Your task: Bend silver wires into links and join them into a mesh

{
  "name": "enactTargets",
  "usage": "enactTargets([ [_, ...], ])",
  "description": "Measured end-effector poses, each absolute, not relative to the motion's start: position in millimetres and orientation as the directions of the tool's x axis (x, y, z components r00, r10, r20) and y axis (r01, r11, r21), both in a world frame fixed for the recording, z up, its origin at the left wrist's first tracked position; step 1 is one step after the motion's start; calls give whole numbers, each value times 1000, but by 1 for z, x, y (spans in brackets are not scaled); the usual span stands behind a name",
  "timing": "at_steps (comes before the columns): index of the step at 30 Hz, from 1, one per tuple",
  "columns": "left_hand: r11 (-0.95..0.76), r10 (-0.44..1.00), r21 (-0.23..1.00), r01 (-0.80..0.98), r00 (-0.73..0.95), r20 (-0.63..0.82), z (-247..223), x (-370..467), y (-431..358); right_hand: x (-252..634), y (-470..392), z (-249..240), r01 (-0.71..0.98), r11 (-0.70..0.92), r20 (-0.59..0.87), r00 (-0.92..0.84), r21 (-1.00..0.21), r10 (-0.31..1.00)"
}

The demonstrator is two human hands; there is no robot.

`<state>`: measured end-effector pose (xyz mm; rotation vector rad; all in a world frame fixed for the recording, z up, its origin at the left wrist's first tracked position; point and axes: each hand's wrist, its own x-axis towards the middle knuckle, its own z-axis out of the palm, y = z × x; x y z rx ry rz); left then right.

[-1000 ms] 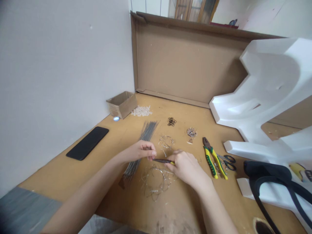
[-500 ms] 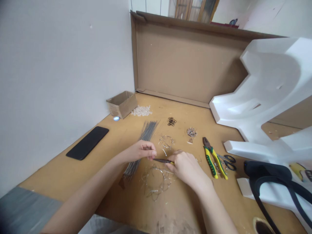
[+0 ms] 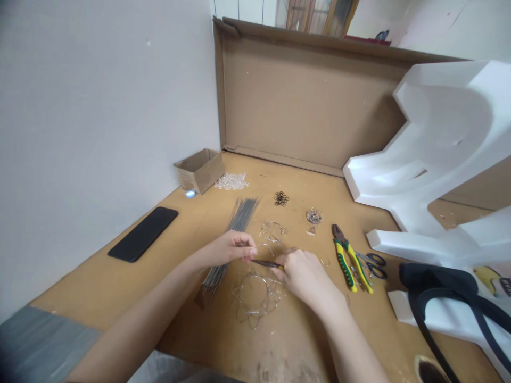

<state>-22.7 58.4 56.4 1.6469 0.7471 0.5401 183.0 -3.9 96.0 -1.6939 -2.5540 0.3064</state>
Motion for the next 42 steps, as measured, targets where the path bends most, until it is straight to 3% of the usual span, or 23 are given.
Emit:
enactTargets([
  [6,-133,841,986,96,537,62,47,-20,64,202,4,94,923,337,-98,-359,-184,928],
  [11,59,720,982,-180,689,83,53,-25,64,225,25,72,996,85,-131,-82,13,988],
  [17,177,656,922,-344,740,150,51,-29,62,220,36,46,996,90,-189,-85,14,978],
  [25,256,635,902,-347,764,113,45,-29,64,218,37,38,997,72,-215,-68,9,974],
  [32,207,630,944,-256,773,71,48,-27,62,216,36,47,995,84,-178,-91,-47,980],
  [35,119,647,986,-114,763,10,53,-24,58,210,31,66,975,140,-97,-158,-171,983],
  [37,13,687,1000,9,727,-16,55,-21,55,204,26,78,849,215,13,-239,-483,971],
  [39,-133,745,983,129,667,13,55,-18,52,199,20,85,654,236,27,-314,-719,949],
  [42,-348,792,897,271,597,128,56,-15,48,195,14,84,504,179,-7,-346,-845,938],
])
